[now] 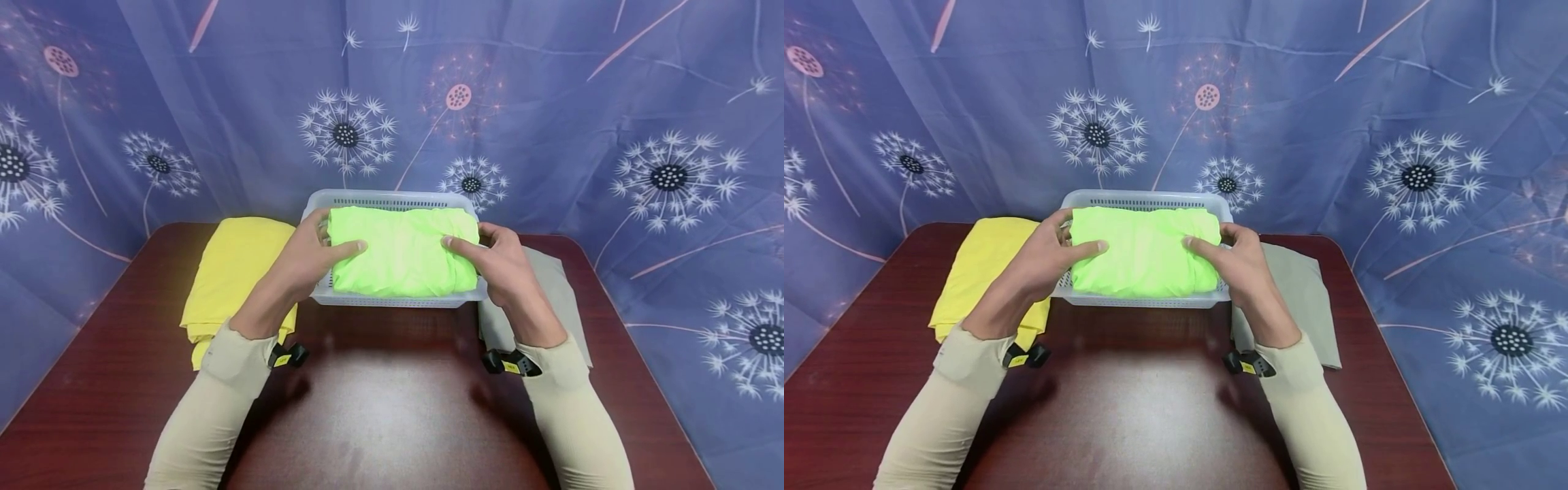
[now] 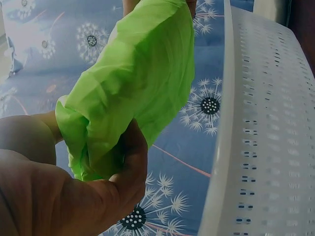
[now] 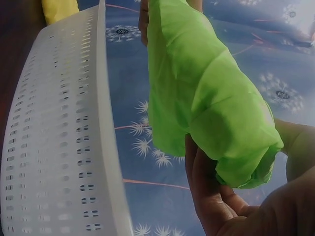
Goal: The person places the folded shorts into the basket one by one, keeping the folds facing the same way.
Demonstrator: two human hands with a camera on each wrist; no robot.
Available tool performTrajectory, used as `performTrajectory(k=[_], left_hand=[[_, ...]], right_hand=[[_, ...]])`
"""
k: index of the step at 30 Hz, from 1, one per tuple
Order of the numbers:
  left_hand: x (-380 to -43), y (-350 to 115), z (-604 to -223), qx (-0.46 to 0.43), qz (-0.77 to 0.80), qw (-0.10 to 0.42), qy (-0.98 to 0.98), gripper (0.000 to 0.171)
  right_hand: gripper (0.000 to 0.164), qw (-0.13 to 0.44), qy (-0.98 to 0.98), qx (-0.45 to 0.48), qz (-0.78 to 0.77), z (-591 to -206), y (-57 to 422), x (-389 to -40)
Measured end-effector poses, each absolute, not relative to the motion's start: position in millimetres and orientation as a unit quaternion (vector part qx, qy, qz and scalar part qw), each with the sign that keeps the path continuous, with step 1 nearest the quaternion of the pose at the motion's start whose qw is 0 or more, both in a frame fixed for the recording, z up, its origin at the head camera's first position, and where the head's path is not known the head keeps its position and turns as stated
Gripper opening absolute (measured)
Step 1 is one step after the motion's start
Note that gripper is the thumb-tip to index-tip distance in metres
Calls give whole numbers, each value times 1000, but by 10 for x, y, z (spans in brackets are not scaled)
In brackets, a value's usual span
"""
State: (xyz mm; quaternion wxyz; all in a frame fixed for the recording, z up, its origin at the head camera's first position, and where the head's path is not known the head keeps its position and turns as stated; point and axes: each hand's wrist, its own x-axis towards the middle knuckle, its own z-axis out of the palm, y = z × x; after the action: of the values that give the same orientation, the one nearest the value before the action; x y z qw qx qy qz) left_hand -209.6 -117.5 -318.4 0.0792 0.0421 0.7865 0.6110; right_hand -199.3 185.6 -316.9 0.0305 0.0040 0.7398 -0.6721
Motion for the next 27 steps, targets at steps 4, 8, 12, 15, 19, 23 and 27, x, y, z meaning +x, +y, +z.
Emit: performTrajectory(k=[4, 8, 12, 15, 19, 23, 27], left_hand=[[-2124, -1158, -3195, 29, 609, 81, 789, 105], [-2160, -1139, -3213, 23, 608, 80, 789, 104], [-2209, -1125, -3242, 21, 612, 74, 787, 103], [-2236, -1114, -3250, 20, 617, 65, 784, 100], [-2265, -1087, -3249, 24, 633, 50, 772, 92], [-2309, -1059, -3279, 30, 652, 41, 756, 84], [-2351, -1047, -3337, 25, 647, 36, 761, 85]], right_hand=[[43, 30, 742, 12, -670, -3193, 1863, -2025], [41, 25, 746, 19, -665, -3214, 1871, -2059], [39, 22, 752, 22, -659, -3216, 1869, -2093], [40, 19, 756, 24, -653, -3213, 1862, -2124], [41, 17, 751, 29, -660, -3218, 1853, -2177], [41, 18, 739, 31, -672, -3225, 1841, -2228], [39, 18, 736, 37, -676, -3231, 1832, -2269]])
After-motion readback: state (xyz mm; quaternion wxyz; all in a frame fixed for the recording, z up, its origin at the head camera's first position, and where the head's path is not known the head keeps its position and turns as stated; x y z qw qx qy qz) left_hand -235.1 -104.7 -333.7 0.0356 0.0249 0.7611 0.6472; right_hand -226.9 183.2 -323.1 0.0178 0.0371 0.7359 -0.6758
